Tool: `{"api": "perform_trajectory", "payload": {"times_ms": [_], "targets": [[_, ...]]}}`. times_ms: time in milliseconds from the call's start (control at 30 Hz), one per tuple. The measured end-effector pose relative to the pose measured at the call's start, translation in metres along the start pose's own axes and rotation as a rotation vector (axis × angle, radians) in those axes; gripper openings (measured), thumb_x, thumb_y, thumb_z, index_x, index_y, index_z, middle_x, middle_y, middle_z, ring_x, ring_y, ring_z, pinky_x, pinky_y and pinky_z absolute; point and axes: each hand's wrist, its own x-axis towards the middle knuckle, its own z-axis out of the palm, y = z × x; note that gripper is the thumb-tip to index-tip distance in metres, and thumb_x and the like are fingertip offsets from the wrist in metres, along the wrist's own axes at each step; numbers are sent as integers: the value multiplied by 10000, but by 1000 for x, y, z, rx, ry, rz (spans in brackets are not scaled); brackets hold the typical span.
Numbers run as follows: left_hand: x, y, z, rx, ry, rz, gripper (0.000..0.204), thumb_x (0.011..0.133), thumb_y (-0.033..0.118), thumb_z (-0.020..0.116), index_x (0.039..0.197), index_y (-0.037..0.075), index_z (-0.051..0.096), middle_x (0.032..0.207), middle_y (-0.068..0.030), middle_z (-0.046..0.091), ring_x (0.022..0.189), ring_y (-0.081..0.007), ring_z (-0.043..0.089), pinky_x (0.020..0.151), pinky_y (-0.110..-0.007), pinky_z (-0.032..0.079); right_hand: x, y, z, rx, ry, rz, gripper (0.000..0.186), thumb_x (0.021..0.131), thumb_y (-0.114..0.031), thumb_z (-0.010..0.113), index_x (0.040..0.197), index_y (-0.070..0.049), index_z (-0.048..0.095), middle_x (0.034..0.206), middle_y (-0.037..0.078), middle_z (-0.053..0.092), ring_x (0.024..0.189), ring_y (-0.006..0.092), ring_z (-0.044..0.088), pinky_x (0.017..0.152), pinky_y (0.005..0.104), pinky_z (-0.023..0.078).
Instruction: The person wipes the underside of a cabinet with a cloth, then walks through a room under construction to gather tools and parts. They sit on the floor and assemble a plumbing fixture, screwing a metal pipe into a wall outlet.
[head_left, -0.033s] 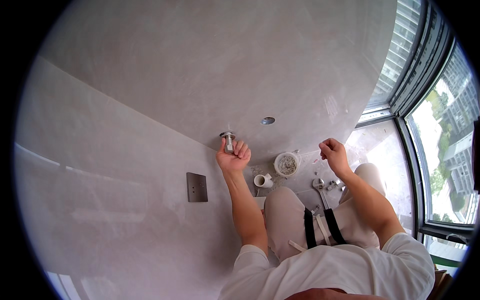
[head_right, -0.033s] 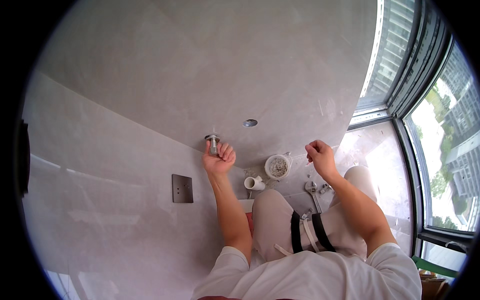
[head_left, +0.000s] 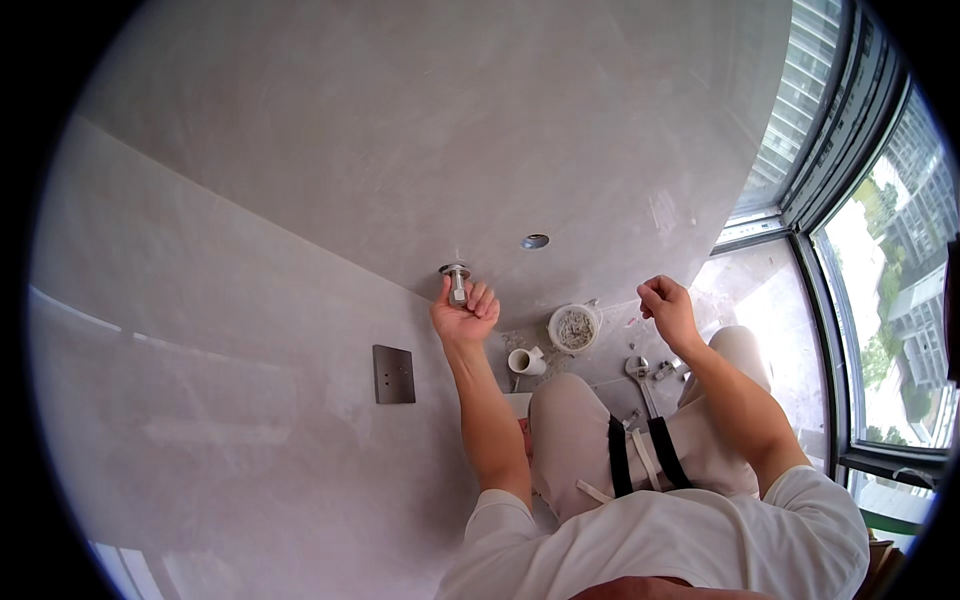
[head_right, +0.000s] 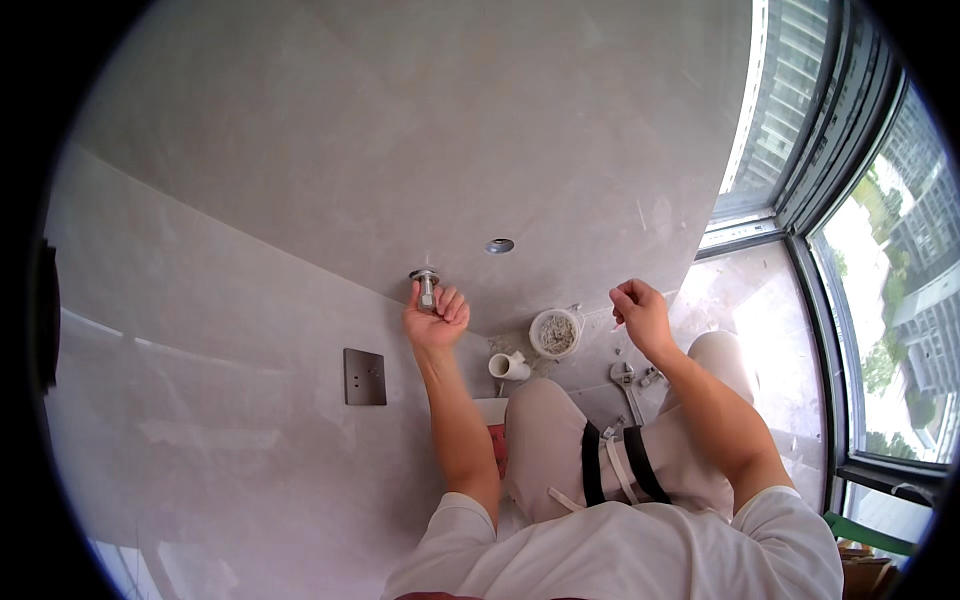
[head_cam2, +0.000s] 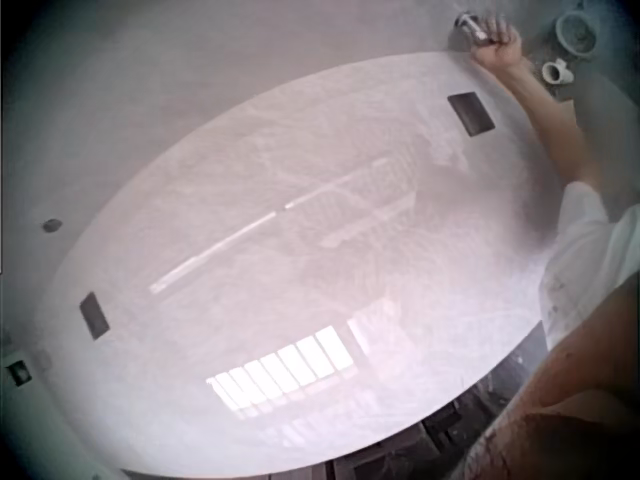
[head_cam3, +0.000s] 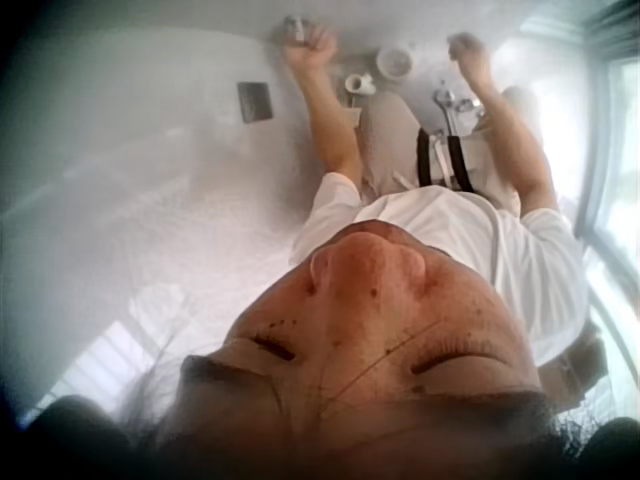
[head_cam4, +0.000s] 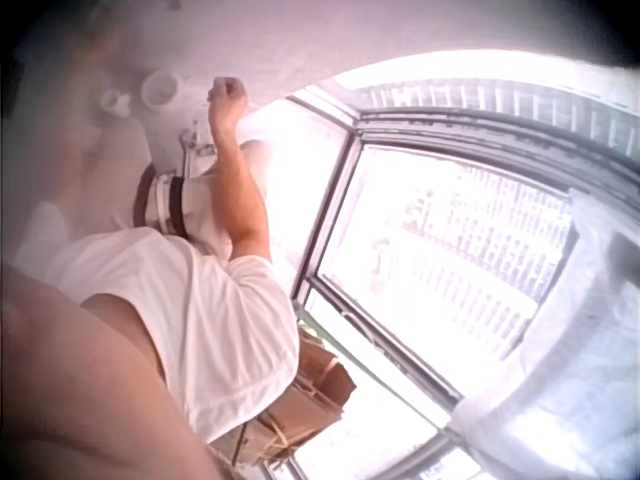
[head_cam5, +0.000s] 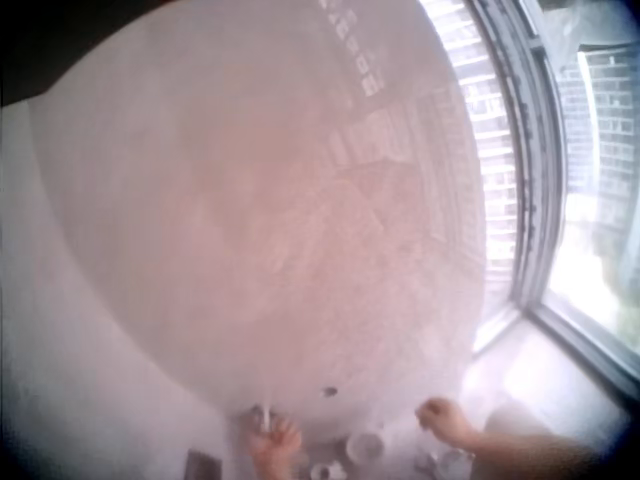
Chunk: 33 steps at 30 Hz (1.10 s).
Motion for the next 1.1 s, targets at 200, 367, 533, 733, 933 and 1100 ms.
{"api": "perform_trajectory", "payload": {"times_ms": [200,367,533,733,933,1100], "targets": [[-10,13,12,330,161,62,354,925,421,586,930,67,617,570,-48,372,515,-199,348,504,-331,265,-4,-7,-3,65,-11,9,178,958,-145,619,870,10,616,663,29,591,586,97,541,541,258,439],[-9,29,9,472,370,137,288,919,360,608,936,73,618,564,-49,405,479,-194,357,471,-326,279,-4,-18,-7,90,-16,6,179,961,-151,620,869,2,608,669,24,592,596,92,539,549,249,433],[-9,21,30,626,566,303,184,886,238,668,908,59,629,573,-22,456,437,-154,359,421,-292,273,-7,-28,-19,165,-12,-13,176,964,-154,621,875,-4,610,674,17,590,607,89,540,558,246,435],[-15,19,47,934,741,439,111,793,167,754,803,78,688,657,33,543,515,-76,392,513,-269,291,-17,-40,-27,237,-34,-5,173,970,-158,620,888,-6,612,694,11,587,626,84,542,587,245,458],[-11,15,59,1115,876,545,149,728,106,799,788,57,672,725,13,579,618,-109,502,603,-291,376,-24,-52,-41,289,-65,-11,177,980,-174,615,906,-14,606,713,8,580,646,81,540,622,242,471],[-15,9,72,1320,836,618,169,694,59,799,705,33,632,716,-12,582,631,-138,507,601,-297,373,-27,-61,-49,318,-43,-25,188,973,-181,631,894,-11,610,690,4,574,631,76,523,595,235,431]]}}
